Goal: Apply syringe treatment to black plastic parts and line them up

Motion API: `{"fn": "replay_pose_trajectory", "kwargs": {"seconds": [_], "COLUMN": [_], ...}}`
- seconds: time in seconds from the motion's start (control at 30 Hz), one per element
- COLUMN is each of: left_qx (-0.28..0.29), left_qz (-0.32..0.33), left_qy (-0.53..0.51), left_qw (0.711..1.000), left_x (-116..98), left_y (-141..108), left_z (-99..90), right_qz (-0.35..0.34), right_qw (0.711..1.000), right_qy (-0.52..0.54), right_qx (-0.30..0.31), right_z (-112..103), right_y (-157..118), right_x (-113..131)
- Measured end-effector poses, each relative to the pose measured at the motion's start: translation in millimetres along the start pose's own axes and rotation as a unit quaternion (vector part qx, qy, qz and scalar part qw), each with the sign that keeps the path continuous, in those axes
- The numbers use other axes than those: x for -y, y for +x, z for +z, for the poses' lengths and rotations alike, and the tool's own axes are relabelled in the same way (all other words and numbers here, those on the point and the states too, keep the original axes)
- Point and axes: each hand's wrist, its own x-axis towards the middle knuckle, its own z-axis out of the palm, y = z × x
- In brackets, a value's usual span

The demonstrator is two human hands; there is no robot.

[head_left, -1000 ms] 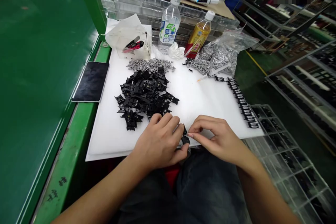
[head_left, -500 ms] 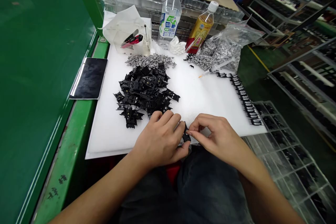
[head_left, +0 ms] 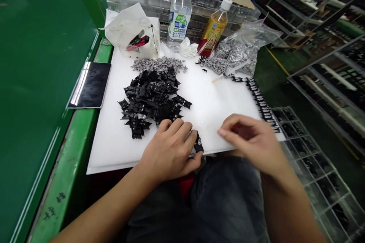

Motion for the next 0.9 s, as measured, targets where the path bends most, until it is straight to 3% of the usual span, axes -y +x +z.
{"fn": "replay_pose_trajectory", "kwargs": {"seconds": [0.1,0.2,0.3,0.4,0.57,0.9], "left_qx": [-0.004,-0.016,-0.030,-0.041,-0.049,-0.056], "left_qz": [-0.002,0.001,0.003,0.007,0.009,0.010], "left_qy": [-0.006,-0.010,-0.010,-0.006,-0.010,-0.019], "left_qw": [1.000,1.000,1.000,0.999,0.999,0.998], "left_x": [0,1,2,2,3,3], "left_y": [0,0,0,2,3,3], "left_z": [-0.4,-0.5,0.1,0.5,0.3,-0.2], "right_qz": [-0.018,-0.007,-0.014,-0.038,-0.086,-0.137], "right_qw": [0.990,0.984,0.968,0.957,0.941,0.915], "right_qy": [0.019,-0.101,-0.189,-0.247,-0.315,-0.378], "right_qx": [-0.136,-0.148,-0.166,-0.147,-0.089,-0.030], "right_z": [-34,-65,-81,-81,-70,-58], "right_y": [29,71,112,142,175,193], "right_x": [-27,-59,-84,-97,-97,-88]}}
